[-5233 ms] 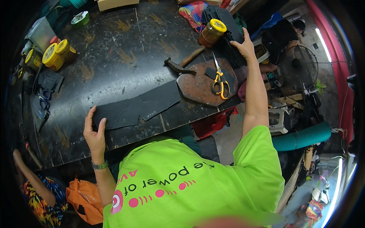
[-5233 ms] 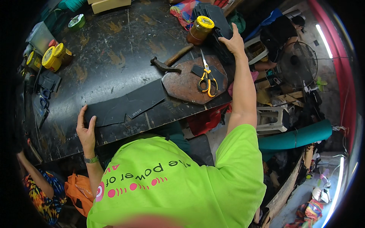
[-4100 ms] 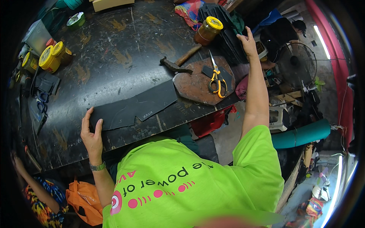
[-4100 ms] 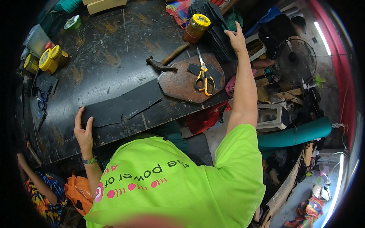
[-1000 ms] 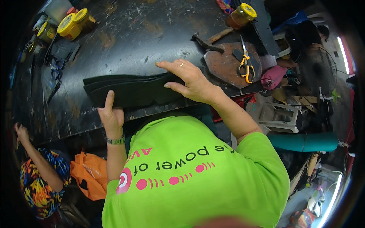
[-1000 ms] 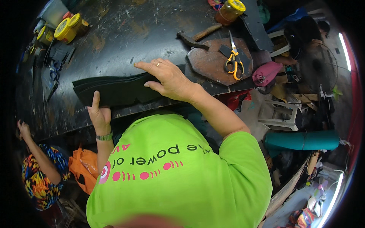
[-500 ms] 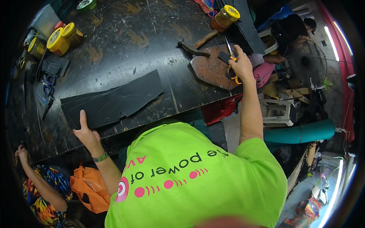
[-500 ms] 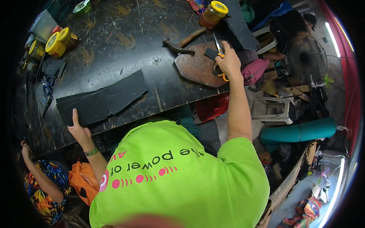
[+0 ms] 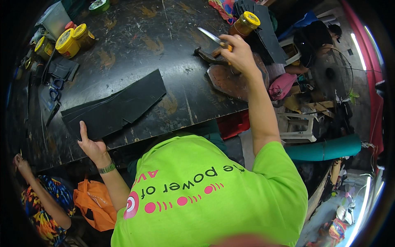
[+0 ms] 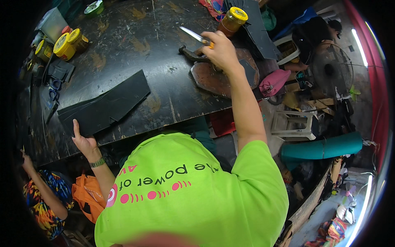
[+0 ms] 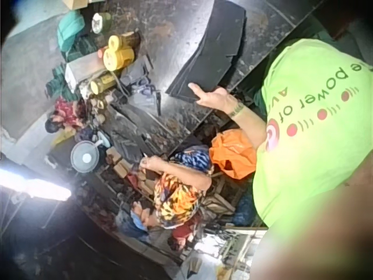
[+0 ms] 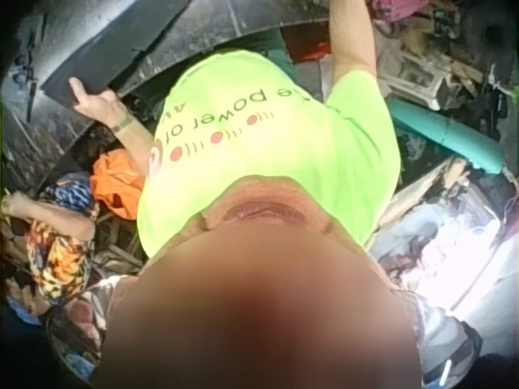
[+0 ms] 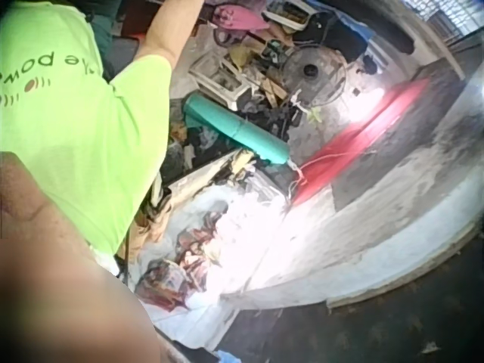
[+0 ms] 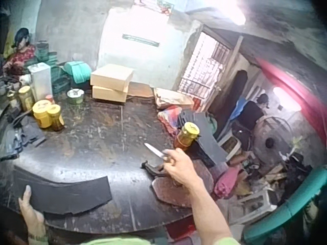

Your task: The person aligns and stacks multiple black leather pieces on a workbench, then uses a hammer to tap the stacked pieces on a wooden block. The person handles the pieces one at a time, aligning edges and stacking them before hammering.

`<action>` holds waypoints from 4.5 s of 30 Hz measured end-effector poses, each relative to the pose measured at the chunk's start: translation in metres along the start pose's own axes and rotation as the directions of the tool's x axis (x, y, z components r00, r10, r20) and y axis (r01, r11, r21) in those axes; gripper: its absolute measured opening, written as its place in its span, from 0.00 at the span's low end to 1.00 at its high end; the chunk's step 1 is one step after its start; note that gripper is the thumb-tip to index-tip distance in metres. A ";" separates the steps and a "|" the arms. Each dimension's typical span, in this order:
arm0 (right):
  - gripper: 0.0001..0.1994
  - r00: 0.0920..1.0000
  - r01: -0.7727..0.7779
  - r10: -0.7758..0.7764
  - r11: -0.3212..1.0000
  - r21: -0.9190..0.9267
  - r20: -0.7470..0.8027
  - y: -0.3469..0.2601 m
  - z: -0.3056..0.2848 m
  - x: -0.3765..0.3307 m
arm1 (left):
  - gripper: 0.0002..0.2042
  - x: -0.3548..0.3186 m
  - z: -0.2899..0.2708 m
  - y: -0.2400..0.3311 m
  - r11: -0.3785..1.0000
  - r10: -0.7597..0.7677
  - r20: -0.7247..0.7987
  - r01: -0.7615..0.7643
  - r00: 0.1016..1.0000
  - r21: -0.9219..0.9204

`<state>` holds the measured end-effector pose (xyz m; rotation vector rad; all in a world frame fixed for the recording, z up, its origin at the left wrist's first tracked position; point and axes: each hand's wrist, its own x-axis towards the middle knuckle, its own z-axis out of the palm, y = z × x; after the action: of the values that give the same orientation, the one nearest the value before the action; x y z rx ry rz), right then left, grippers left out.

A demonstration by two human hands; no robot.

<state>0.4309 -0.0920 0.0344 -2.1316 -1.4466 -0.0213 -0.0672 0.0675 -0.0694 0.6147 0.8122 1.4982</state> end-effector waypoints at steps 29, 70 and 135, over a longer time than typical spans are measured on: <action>0.40 0.765 -0.643 0.610 0.710 -0.287 -0.204 0.115 -0.001 -0.055 | 0.13 -0.002 -0.003 -0.001 1.000 -0.021 -0.016 0.021 1.000 0.022; 0.35 0.930 -0.367 0.364 0.915 -0.166 -0.048 -0.026 0.026 -0.034 | 0.12 -0.010 0.007 0.013 0.938 -0.157 0.002 0.150 0.988 -0.312; 0.27 0.968 -0.249 0.036 0.240 0.938 0.247 -0.095 0.074 -0.057 | 0.27 -0.033 0.086 0.026 0.719 -0.007 0.666 -0.459 0.746 0.522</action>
<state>0.3042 -0.0821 -0.0045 -1.1364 -0.8583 0.9452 -0.0126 0.0465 0.0069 1.7376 0.7215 1.0559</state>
